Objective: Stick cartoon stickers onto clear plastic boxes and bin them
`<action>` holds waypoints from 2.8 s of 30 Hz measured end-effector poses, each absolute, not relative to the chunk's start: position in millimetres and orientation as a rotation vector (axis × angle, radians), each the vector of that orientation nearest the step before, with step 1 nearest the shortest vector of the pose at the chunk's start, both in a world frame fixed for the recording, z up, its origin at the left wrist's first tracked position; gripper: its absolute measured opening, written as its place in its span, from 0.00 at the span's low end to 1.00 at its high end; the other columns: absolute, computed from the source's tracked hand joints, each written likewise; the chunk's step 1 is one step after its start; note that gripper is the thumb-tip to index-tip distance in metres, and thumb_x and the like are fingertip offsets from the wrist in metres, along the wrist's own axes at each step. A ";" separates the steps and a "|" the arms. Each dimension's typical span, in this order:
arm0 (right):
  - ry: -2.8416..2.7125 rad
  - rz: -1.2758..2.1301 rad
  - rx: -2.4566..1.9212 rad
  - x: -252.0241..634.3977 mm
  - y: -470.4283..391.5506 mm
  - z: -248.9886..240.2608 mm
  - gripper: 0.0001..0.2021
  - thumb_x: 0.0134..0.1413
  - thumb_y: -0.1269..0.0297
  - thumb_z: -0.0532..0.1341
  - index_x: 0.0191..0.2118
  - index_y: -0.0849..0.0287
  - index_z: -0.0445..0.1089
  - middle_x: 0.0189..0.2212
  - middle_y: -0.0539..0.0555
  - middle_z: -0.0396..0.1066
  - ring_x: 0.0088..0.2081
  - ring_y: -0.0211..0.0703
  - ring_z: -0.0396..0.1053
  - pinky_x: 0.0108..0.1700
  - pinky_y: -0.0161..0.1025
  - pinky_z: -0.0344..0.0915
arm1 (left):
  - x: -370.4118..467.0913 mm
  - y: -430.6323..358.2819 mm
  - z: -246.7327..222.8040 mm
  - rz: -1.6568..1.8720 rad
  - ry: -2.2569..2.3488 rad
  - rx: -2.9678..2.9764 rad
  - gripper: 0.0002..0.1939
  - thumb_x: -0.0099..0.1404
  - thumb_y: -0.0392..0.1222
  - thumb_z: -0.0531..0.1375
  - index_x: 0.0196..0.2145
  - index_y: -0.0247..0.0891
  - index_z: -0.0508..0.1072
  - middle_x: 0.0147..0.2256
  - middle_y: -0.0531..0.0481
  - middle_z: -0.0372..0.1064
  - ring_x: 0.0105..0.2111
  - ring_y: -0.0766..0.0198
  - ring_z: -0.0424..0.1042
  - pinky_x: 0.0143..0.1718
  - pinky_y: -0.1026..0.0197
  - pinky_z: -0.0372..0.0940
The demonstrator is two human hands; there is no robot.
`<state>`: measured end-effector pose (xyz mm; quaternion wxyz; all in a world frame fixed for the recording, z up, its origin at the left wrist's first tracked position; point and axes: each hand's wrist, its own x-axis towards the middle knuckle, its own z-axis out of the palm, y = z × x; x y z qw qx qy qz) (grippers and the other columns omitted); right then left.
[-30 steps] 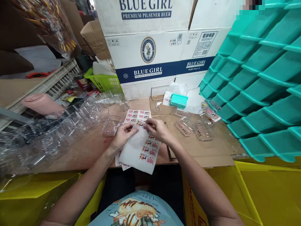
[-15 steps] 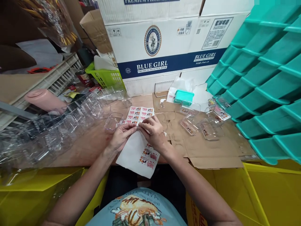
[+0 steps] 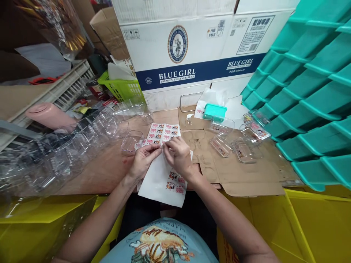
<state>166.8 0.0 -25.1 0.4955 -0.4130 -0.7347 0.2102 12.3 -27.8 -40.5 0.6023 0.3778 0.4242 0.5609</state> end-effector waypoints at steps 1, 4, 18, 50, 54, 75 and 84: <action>-1.675 0.605 -1.038 170.3 5.9 -26.9 0.09 0.59 0.63 0.62 0.30 0.58 0.74 0.26 0.54 0.73 0.30 0.42 0.67 0.35 0.41 0.66 | 11.4 -25.4 -43.0 1.291 1.014 0.894 0.12 0.54 0.43 0.70 0.37 0.36 0.80 0.37 0.47 0.78 0.34 0.64 0.74 0.40 0.61 0.69; -1.382 0.730 -1.097 188.3 26.4 -26.5 0.13 0.61 0.57 0.60 0.31 0.60 0.72 0.26 0.52 0.71 0.27 0.39 0.67 0.30 0.37 0.64 | 5.4 -14.2 -51.7 1.297 1.161 1.003 0.13 0.53 0.44 0.70 0.35 0.35 0.80 0.35 0.46 0.76 0.33 0.61 0.73 0.40 0.57 0.69; -1.427 0.784 -0.834 205.8 22.8 -1.5 0.13 0.51 0.56 0.70 0.40 0.54 0.74 0.32 0.50 0.67 0.34 0.41 0.66 0.41 0.40 0.66 | 54.2 -25.5 12.7 1.035 0.563 0.413 0.17 0.60 0.53 0.66 0.33 0.34 0.81 0.35 0.44 0.77 0.36 0.63 0.73 0.44 0.60 0.67; -1.392 0.942 -0.879 180.6 -49.4 20.7 0.05 0.55 0.66 0.68 0.38 0.52 0.81 0.33 0.54 0.72 0.37 0.43 0.70 0.34 0.40 0.68 | -53.6 -16.7 2.9 1.351 1.006 0.595 0.07 0.57 0.38 0.66 0.35 0.35 0.76 0.33 0.48 0.78 0.32 0.67 0.76 0.38 0.65 0.71; -1.502 0.752 -0.897 183.4 -59.2 31.7 0.08 0.56 0.69 0.67 0.40 0.49 0.81 0.34 0.55 0.75 0.39 0.46 0.70 0.38 0.43 0.69 | -16.2 -44.3 -3.1 1.337 0.751 0.164 0.05 0.59 0.30 0.64 0.35 0.34 0.77 0.36 0.50 0.79 0.35 0.71 0.77 0.42 0.71 0.71; -1.211 1.323 -1.023 179.5 -78.2 13.5 0.06 0.54 0.61 0.69 0.33 0.57 0.79 0.28 0.52 0.73 0.26 0.38 0.71 0.29 0.36 0.71 | 31.6 -83.5 -18.2 1.472 0.830 0.374 0.24 0.54 0.36 0.69 0.50 0.43 0.75 0.44 0.50 0.79 0.43 0.62 0.78 0.46 0.60 0.70; -0.997 1.455 -1.075 169.0 -78.2 -2.0 0.09 0.47 0.58 0.72 0.32 0.57 0.81 0.25 0.51 0.75 0.23 0.35 0.69 0.26 0.33 0.71 | 37.1 -88.0 -20.5 1.485 0.868 0.433 0.18 0.52 0.39 0.70 0.42 0.43 0.76 0.42 0.50 0.80 0.43 0.59 0.78 0.50 0.55 0.69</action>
